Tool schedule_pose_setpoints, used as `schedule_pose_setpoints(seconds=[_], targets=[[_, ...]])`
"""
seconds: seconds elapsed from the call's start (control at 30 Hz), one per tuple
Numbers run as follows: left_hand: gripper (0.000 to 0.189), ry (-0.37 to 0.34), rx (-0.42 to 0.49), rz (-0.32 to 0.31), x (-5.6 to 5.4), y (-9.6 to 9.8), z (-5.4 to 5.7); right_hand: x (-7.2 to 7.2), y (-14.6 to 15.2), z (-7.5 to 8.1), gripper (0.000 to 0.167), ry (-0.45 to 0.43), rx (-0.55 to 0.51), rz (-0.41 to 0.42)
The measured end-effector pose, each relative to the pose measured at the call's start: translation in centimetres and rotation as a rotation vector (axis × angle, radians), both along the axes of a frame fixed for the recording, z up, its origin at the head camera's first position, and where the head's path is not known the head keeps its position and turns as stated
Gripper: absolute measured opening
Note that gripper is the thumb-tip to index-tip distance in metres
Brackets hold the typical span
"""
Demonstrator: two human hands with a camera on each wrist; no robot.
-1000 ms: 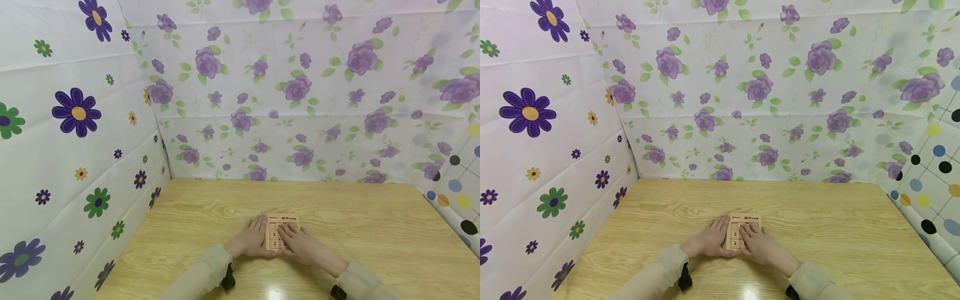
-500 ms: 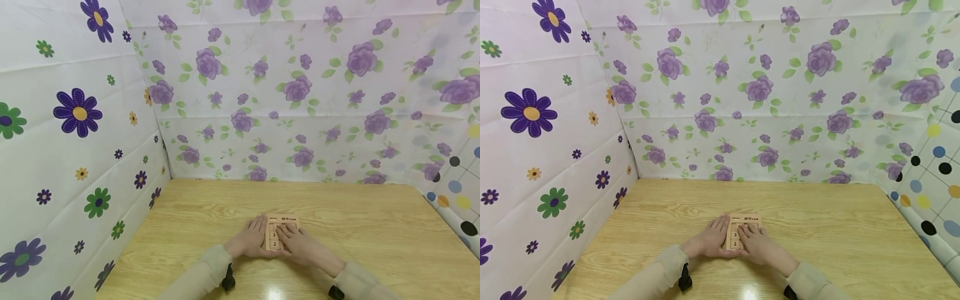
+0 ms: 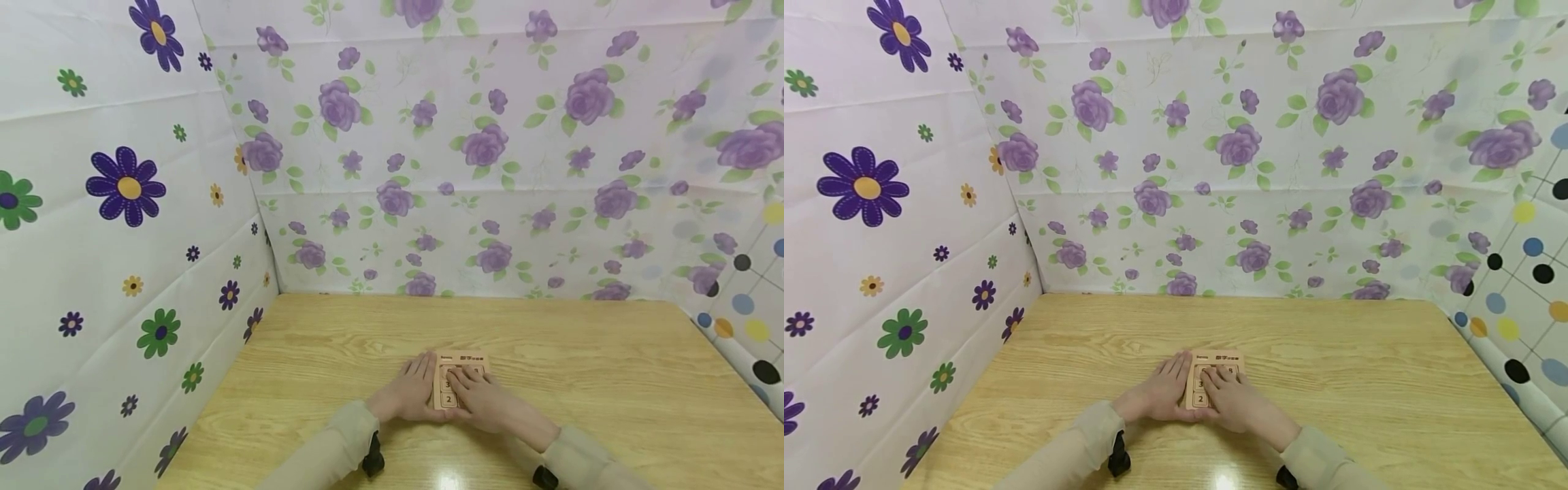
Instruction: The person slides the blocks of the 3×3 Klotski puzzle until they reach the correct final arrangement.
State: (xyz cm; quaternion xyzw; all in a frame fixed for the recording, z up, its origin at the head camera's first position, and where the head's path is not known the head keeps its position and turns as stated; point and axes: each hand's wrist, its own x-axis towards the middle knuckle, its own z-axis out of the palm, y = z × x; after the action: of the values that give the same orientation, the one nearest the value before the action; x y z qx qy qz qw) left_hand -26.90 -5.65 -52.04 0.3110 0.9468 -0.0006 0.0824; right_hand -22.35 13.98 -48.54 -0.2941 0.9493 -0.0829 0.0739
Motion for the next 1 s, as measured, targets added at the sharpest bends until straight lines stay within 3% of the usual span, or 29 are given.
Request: schedule_pose_setpoints(seconds=[0.6,0.83,1.0], targets=[[0.118,0.024,0.000,-0.011,-0.1,0.1,0.1,-0.4,-0.2,-0.3,0.078,-0.005,0.021,0.009],[0.120,0.012,-0.008,-0.006,0.0,0.1,0.2,-0.7,0.5,-0.5,0.077,-0.027,-0.022,0.047],[0.121,0.022,-0.018,-0.005,0.0,0.1,0.1,-0.5,1.4,-0.3,0.074,-0.063,-0.057,0.001]])
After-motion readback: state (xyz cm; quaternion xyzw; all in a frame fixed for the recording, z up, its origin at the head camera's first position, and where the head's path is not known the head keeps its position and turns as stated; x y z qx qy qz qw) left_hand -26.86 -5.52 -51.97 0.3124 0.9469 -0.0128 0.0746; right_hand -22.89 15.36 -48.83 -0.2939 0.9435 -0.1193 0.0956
